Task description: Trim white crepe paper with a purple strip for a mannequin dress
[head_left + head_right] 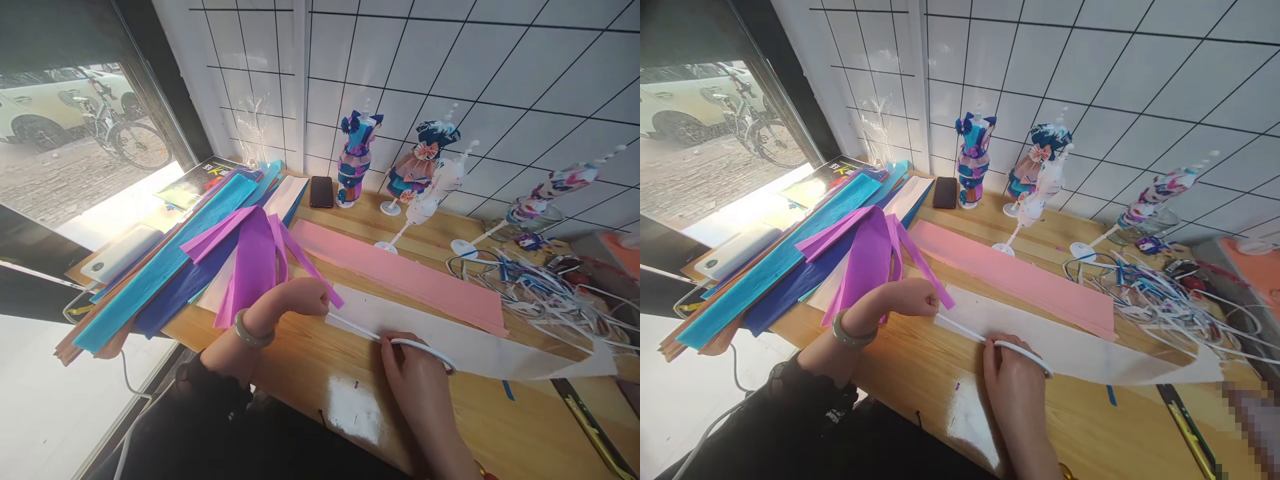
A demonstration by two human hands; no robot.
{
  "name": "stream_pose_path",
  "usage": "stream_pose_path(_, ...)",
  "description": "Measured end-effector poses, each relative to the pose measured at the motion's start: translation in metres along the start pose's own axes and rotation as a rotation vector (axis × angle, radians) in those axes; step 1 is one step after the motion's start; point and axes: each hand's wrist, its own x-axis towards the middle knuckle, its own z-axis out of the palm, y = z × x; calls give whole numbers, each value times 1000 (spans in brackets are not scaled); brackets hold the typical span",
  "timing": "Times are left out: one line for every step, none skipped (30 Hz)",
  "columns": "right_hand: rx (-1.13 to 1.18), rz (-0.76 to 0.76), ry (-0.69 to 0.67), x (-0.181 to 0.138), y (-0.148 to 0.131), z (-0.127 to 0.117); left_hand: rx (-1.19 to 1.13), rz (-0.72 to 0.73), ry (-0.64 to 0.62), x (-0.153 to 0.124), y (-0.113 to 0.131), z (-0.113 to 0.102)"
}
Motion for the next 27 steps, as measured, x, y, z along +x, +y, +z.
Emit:
stream_pose_path(-2,1,-3,0,1,0,-14,5,-1,0,0,0)
stream_pose_path(-2,3,-1,1,1,1,-28,6,5,0,0,-1)
stream_pose_path(-1,3,4,1,2,1,-42,4,21,-1,1,-1)
stream_pose_path(4,5,12,1,2,1,-57,-1,43,-1,2,-2)
stream_pose_path(11,8,20,2,2,2,-75,-6,68,-1,3,-3)
stream_pose_path(21,13,25,2,3,2,-100,-10,85,-2,4,-3)
stream_pose_path(32,20,30,2,3,2,-135,-11,86,-2,5,-4)
stream_pose_path(42,27,30,3,3,2,-179,-14,71,-2,6,-4)
stream_pose_path(53,34,26,3,3,2,-225,-17,44,-1,7,-4)
stream_pose_path(62,45,20,4,3,2,-267,-22,16,-1,7,-4)
stream_pose_path(71,58,10,5,3,1,-298,-29,-9,0,7,-3)
stream_pose_path(78,72,-1,5,3,1,-319,-38,-24,1,7,-3)
stream_pose_path(86,86,-13,6,3,0,-330,-46,-31,2,7,-2)
stream_pose_path(96,100,-24,7,3,0,-333,-51,-31,2,6,-1)
stream_pose_path(108,115,-33,8,3,-1,-333,-52,-29,3,6,-1)
stream_pose_path(123,130,-43,8,4,-2,-333,-50,-26,3,5,-1)
stream_pose_path(143,146,-55,9,4,-3,-333,-46,-28,3,5,-1)
stream_pose_path(169,161,-70,10,6,-3,-331,-41,-28,3,5,-1)
stream_pose_path(199,174,-85,10,7,-4,-327,-37,-29,3,4,-1)
stream_pose_path(229,185,-98,10,9,-5,-321,-33,-29,3,4,-1)
stream_pose_path(255,191,-109,10,10,-6,-312,-31,-27,3,5,-2)
stream_pose_path(274,196,-116,9,12,-7,-302,-30,-23,3,5,-2)
stream_pose_path(288,201,-121,9,14,-7,-295,-30,-20,3,5,-2)
stream_pose_path(296,207,-123,8,16,-8,-292,-28,-15,3,5,-2)
stream_pose_path(304,211,-125,8,17,-8,-292,-27,-11,3,6,-2)
stream_pose_path(314,212,-127,7,19,-8,-292,-27,-8,3,6,-1)
stream_pose_path(325,210,-130,7,19,-8,-291,-27,-5,3,6,-1)
